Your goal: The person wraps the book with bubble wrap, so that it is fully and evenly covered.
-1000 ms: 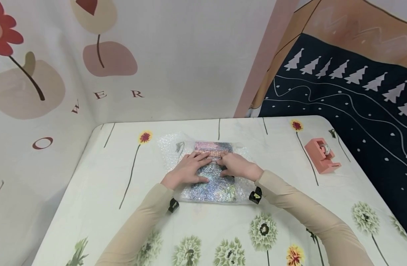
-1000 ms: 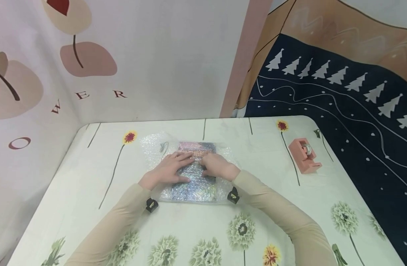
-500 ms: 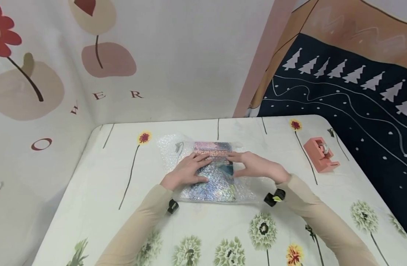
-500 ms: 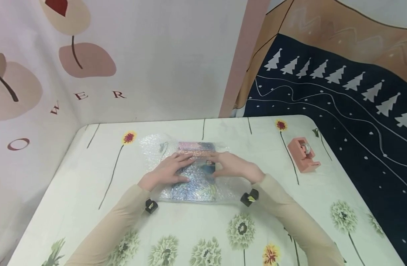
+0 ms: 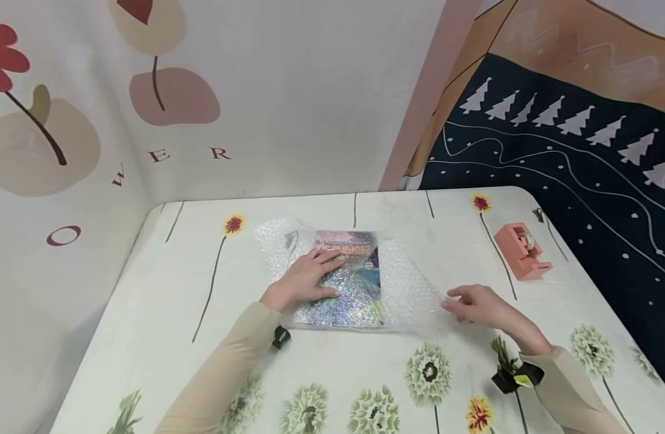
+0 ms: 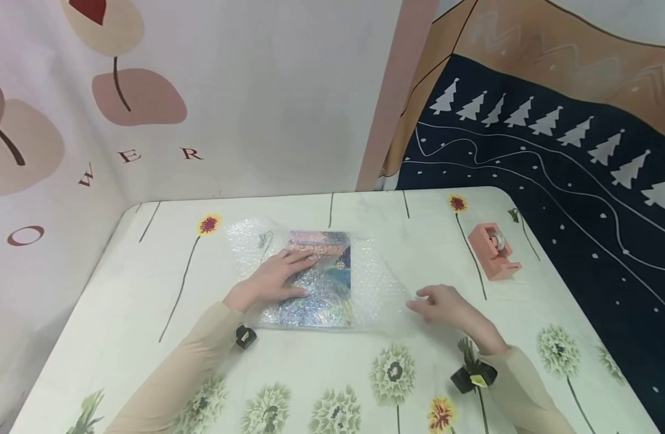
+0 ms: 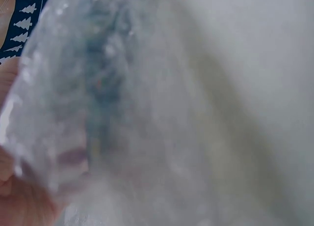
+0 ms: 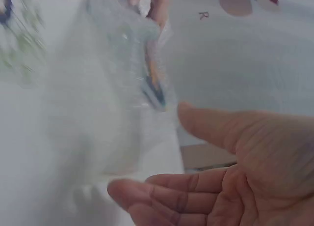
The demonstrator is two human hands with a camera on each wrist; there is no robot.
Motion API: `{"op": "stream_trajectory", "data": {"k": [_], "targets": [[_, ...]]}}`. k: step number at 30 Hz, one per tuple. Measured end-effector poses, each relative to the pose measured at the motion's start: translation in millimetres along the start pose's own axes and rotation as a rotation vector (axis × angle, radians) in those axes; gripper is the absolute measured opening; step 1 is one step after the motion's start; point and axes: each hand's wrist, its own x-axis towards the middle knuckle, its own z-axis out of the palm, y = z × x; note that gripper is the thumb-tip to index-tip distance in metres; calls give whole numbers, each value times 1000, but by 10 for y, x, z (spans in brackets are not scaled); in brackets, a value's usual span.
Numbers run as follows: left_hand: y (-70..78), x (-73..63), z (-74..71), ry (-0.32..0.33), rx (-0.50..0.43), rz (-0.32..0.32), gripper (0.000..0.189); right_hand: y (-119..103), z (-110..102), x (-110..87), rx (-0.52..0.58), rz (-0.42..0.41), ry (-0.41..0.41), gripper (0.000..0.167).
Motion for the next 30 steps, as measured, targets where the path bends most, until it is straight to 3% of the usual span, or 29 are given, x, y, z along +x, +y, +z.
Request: {"op": "stream_trajectory", "data": {"k": [4, 11, 21, 30], "targets": [[2, -6, 2, 14, 13, 6, 73, 127, 62, -85, 226, 37, -43, 46], [10, -12, 0, 21, 10, 11, 73, 81, 65, -95, 441, -67, -8, 25], [14, -10, 7, 8, -7, -5, 73, -571, 266, 161, 456, -207, 205, 12], [11, -10, 15, 24, -2, -15, 74, -1005, 596, 460, 451, -368, 165, 4]]}}
